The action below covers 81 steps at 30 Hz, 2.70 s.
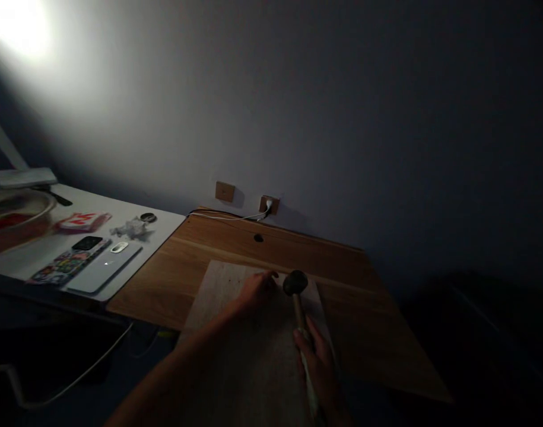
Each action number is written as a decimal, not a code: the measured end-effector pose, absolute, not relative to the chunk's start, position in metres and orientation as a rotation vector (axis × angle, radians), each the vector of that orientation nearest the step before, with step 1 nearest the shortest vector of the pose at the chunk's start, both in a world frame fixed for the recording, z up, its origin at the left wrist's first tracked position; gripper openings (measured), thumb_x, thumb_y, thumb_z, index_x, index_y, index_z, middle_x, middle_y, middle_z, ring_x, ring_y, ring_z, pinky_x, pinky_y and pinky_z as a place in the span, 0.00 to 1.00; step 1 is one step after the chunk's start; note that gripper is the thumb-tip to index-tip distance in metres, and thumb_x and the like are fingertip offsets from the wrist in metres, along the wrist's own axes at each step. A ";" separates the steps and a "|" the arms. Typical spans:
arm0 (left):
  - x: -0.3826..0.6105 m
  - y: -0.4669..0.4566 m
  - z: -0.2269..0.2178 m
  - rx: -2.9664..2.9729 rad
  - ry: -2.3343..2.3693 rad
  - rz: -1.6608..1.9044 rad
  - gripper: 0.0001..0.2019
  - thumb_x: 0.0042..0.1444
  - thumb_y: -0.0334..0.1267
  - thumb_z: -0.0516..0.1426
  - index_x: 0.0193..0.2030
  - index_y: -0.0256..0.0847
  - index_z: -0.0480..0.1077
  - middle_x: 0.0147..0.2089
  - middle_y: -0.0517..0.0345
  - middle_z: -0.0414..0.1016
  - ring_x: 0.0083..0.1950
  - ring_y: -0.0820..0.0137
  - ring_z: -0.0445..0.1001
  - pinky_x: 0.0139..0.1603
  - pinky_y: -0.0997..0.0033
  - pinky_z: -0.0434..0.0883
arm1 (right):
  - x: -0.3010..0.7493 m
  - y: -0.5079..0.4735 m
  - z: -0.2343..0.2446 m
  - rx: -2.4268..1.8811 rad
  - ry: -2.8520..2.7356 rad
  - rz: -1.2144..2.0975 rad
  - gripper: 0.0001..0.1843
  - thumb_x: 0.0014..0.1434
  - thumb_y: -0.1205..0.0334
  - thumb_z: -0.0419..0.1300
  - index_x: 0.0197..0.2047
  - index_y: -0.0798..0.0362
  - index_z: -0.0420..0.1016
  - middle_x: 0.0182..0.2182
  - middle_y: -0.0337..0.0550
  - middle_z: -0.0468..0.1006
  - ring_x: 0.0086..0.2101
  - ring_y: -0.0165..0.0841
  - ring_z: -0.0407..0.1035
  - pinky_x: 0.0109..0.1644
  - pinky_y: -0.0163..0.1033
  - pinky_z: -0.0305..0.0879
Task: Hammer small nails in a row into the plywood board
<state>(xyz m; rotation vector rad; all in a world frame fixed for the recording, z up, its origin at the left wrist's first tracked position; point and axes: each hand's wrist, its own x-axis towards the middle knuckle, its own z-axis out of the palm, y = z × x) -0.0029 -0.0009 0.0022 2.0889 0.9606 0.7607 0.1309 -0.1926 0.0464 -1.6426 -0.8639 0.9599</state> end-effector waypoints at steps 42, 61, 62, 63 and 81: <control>-0.039 0.004 0.041 2.600 0.968 0.384 0.10 0.62 0.31 0.52 0.37 0.40 0.76 0.40 0.51 0.76 0.37 0.68 0.73 0.36 0.73 0.67 | 0.135 -0.220 0.019 -1.748 -0.836 0.843 0.36 0.48 0.37 0.69 0.56 0.47 0.79 0.46 0.47 0.80 0.51 0.44 0.73 0.45 0.40 0.73; -0.031 0.003 0.050 2.667 0.900 0.335 0.10 0.60 0.27 0.52 0.33 0.37 0.75 0.38 0.49 0.75 0.38 0.65 0.73 0.39 0.69 0.68 | 0.133 -0.221 0.026 -1.704 -0.795 0.947 0.38 0.47 0.37 0.70 0.58 0.47 0.78 0.41 0.46 0.80 0.43 0.42 0.76 0.36 0.37 0.72; -0.031 0.003 0.051 2.659 0.893 0.331 0.10 0.60 0.27 0.52 0.33 0.37 0.75 0.38 0.49 0.75 0.37 0.66 0.73 0.39 0.69 0.67 | 0.133 -0.221 0.027 -1.713 -0.795 0.956 0.39 0.47 0.36 0.69 0.58 0.47 0.77 0.41 0.47 0.80 0.43 0.42 0.76 0.36 0.37 0.72; -0.031 0.003 0.051 2.651 0.893 0.334 0.10 0.59 0.27 0.52 0.33 0.38 0.75 0.38 0.49 0.75 0.37 0.66 0.73 0.38 0.69 0.67 | 0.133 -0.221 0.028 -1.723 -0.801 0.961 0.39 0.48 0.35 0.68 0.59 0.47 0.77 0.41 0.47 0.80 0.43 0.42 0.76 0.36 0.37 0.72; -0.030 0.006 0.009 2.178 0.880 0.763 0.20 0.49 0.26 0.56 0.50 0.37 0.72 0.42 0.54 0.77 0.38 0.70 0.74 0.40 0.72 0.68 | 0.130 -0.213 0.031 -1.707 -0.788 1.026 0.44 0.49 0.34 0.67 0.63 0.51 0.72 0.28 0.40 0.76 0.25 0.32 0.70 0.24 0.33 0.65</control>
